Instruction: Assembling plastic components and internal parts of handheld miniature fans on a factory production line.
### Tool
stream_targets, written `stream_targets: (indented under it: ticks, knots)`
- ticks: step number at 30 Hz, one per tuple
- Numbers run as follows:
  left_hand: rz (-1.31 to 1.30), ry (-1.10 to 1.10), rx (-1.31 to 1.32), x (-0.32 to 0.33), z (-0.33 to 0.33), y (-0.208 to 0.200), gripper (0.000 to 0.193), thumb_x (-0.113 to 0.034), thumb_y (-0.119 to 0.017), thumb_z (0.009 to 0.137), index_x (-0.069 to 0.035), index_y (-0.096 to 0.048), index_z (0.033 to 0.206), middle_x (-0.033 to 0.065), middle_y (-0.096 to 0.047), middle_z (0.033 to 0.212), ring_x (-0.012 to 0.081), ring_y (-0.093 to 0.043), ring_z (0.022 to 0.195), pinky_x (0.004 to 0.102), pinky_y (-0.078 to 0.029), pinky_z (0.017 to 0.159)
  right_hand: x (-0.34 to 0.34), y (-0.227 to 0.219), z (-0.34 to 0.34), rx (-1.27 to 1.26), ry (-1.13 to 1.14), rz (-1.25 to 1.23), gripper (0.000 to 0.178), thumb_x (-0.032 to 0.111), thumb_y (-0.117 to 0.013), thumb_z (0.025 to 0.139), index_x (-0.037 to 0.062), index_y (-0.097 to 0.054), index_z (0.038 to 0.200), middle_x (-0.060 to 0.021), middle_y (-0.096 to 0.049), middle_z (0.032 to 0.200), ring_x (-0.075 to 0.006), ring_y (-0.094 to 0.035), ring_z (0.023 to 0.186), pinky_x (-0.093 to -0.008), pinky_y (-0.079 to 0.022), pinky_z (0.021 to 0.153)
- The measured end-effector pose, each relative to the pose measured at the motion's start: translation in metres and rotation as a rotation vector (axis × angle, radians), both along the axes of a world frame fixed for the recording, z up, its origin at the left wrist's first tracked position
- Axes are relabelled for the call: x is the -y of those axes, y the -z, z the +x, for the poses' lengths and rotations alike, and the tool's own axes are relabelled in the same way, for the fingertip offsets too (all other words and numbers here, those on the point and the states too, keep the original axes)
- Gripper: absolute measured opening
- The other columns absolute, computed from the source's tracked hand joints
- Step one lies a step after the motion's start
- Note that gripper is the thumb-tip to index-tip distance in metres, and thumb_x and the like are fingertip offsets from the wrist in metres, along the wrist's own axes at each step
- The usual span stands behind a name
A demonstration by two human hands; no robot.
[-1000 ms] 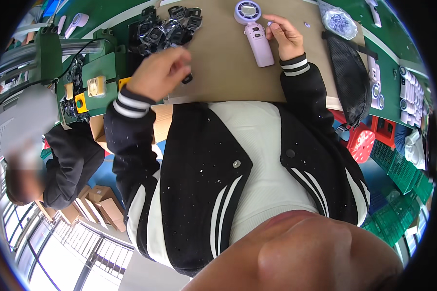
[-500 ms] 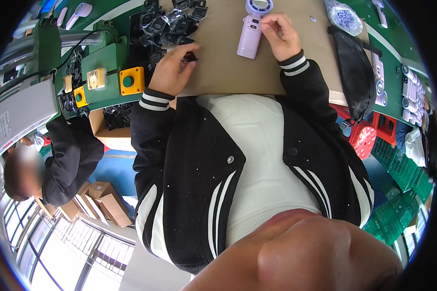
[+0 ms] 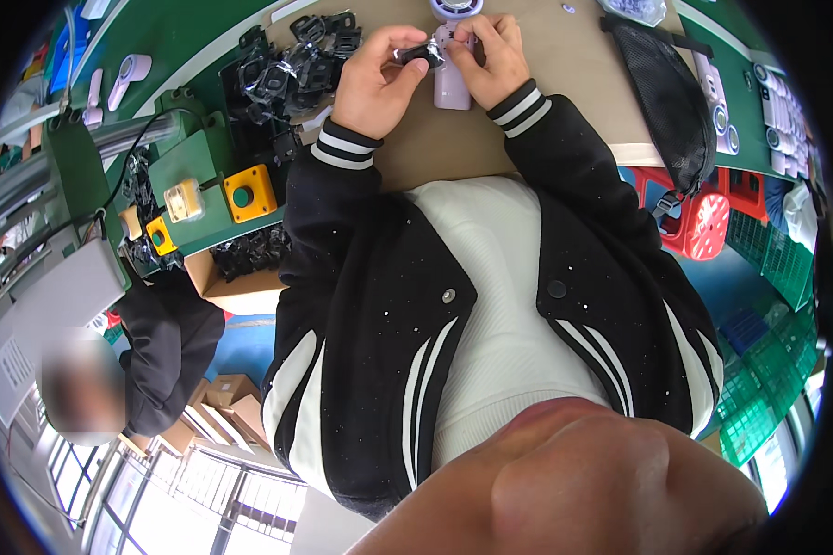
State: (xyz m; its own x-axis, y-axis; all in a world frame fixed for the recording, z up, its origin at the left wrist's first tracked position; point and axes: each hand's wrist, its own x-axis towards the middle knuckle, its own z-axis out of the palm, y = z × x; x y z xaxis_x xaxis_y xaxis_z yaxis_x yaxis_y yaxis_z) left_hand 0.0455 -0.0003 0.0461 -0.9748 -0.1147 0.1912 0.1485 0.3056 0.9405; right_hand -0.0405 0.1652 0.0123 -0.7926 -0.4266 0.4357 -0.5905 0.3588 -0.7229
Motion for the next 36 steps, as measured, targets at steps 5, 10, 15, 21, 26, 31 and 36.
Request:
stream_targets:
  ticks: [5, 10, 15, 21, 26, 31, 36]
  knots:
    - [0.247, -0.084, 0.046, 0.006, -0.01, 0.009, 0.033, 0.003, -0.066, 0.084, -0.005, -0.06, 0.115, 0.0006, -0.06, 0.084, 0.0064, -0.058, 0.078, 0.0202, -0.049, 0.068, 0.004, -0.005, 0.001, -0.042, 0.039, -0.004, 0.016, 0.012, -0.074, 0.077, 0.0088, -0.06, 0.085, -0.008, -0.048, 0.091, -0.0219, -0.047, 0.086, -0.0312, -0.044, 0.073]
    - [0.134, -0.125, 0.043, 0.01, -0.013, 0.009, 0.034, 0.003, -0.065, 0.085, -0.004, -0.061, 0.118, 0.0045, -0.065, 0.093, 0.007, -0.059, 0.078, 0.0204, -0.049, 0.069, 0.001, -0.004, -0.001, -0.052, 0.034, 0.021, 0.017, 0.012, -0.075, 0.077, 0.0073, -0.059, 0.083, -0.0082, -0.049, 0.091, -0.022, -0.047, 0.088, -0.0309, -0.045, 0.072]
    - [0.343, -0.112, 0.04, 0.008, -0.011, 0.003, 0.03, 0.006, -0.061, 0.087, 0.0, -0.061, 0.117, 0.0074, -0.066, 0.098, 0.0099, -0.062, 0.081, 0.0209, -0.05, 0.073, -0.001, -0.006, -0.002, 0.003, 0.008, 0.042, 0.02, 0.012, -0.075, 0.077, 0.0075, -0.058, 0.087, -0.007, -0.048, 0.087, -0.0199, -0.049, 0.085, -0.0293, -0.045, 0.072]
    - [0.504, -0.098, 0.017, -0.007, -0.022, 0.01, 0.034, 0.007, -0.063, 0.085, 0.001, -0.053, 0.117, 0.0096, -0.065, 0.096, 0.0133, -0.064, 0.081, 0.0242, -0.054, 0.073, -0.013, -0.012, -0.007, 0.381, -0.155, -0.236, 0.02, 0.01, -0.057, 0.095, 0.0043, -0.052, 0.113, -0.0032, -0.056, 0.1, -0.0114, -0.053, 0.088, -0.0252, -0.044, 0.079]
    - [0.341, -0.095, 0.004, -0.019, -0.027, 0.015, 0.034, 0.003, -0.067, 0.085, -0.002, -0.05, 0.113, 0.0064, -0.06, 0.092, 0.0133, -0.063, 0.081, 0.0264, -0.054, 0.07, -0.021, -0.01, -0.015, 0.562, -0.323, -0.195, 0.016, 0.018, -0.059, 0.097, 0.004, -0.057, 0.089, 0.0038, -0.051, 0.075, -0.0048, -0.042, 0.069, -0.0222, -0.037, 0.061]
    - [-0.064, -0.161, -0.028, -0.023, -0.026, 0.005, 0.034, -0.009, -0.071, 0.081, -0.006, -0.053, 0.11, 0.008, -0.063, 0.086, 0.0192, -0.063, 0.075, 0.0297, -0.051, 0.065, -0.022, -0.011, -0.015, 0.453, -0.217, -0.01, 0.022, 0.019, -0.059, 0.096, 0.0032, -0.057, 0.081, 0.005, -0.044, 0.063, -0.0043, -0.037, 0.059, -0.0237, -0.034, 0.053]
    - [-0.419, -0.271, -0.059, -0.016, -0.027, 0.016, 0.031, -0.028, -0.068, 0.084, -0.007, -0.06, 0.106, 0.0091, -0.063, 0.088, 0.0311, -0.059, 0.086, 0.0422, -0.046, 0.074, -0.023, -0.017, -0.013, 0.347, -0.106, 0.148, 0.019, 0.021, -0.064, 0.091, 0.0041, -0.057, 0.087, -0.0024, -0.042, 0.055, -0.0089, -0.036, 0.05, -0.0271, -0.033, 0.048]
